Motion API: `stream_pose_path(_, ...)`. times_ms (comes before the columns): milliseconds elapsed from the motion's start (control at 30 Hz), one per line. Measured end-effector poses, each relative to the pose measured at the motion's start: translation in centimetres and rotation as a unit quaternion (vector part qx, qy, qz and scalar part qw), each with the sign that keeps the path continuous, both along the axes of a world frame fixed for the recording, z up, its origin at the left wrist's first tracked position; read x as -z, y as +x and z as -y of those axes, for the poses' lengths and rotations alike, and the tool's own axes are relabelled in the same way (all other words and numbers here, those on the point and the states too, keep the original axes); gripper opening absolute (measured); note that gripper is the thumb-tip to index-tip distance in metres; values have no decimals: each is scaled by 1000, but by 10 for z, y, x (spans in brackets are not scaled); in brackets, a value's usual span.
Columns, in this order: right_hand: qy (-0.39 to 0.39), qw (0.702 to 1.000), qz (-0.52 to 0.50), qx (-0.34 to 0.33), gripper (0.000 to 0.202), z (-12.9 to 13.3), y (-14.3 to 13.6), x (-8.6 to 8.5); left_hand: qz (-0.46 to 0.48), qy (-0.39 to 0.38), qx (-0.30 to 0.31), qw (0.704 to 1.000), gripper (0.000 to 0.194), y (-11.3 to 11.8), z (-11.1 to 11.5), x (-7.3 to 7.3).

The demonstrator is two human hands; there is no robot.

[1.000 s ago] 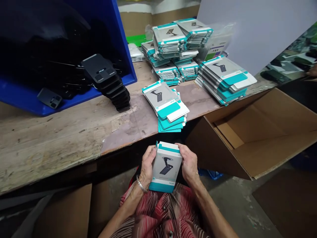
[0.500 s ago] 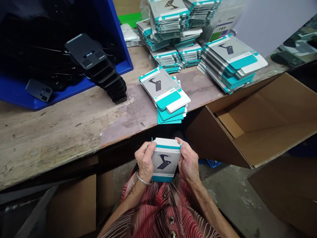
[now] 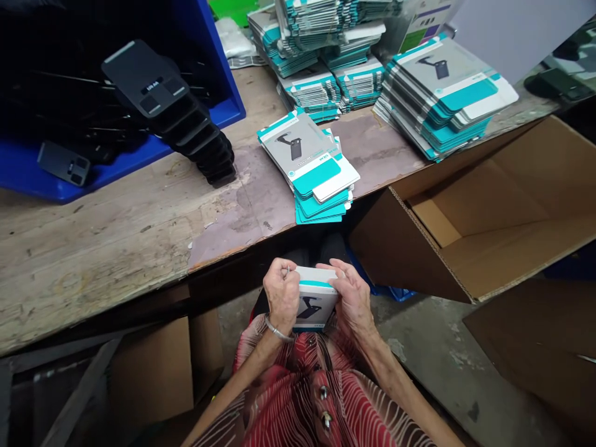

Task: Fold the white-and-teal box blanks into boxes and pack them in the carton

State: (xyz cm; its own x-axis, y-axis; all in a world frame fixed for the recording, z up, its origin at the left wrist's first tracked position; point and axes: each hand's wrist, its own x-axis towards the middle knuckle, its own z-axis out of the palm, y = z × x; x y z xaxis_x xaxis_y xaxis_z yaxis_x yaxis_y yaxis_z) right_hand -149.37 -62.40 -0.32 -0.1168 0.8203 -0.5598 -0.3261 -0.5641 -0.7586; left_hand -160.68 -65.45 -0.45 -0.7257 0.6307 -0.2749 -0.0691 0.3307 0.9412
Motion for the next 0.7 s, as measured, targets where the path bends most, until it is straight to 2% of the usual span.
stream_pose_path(100,-16,999,-20,37,39,-8,-4,5,-3,4,5,1000,11,-3,-16,9)
stream_pose_path(267,-73,985,-153,22,28,-20,-3,14,15,16,1,1000,9,-13,-31,19)
stream_pose_path(367,-83,987,-134,33,25,-23,-1,20,35,18,-2,999,9,-14,-32,22)
stream_pose_path(433,-97,986,-135,16,29,-27,0,22,58,20,-4,998,9,-14,-32,23)
stream_pose_path(567,-114,983,-143,-21,33,-38,-3,25,135,40,0,990,14,-18,-31,20)
stream_pose_path(633,-123,984,-129,-23,32,-41,-6,27,235,49,15,971,26,-25,-30,16)
stream_pose_path(700,-122,987,-108,-13,30,-40,-10,27,340,44,34,939,30,-34,-27,11)
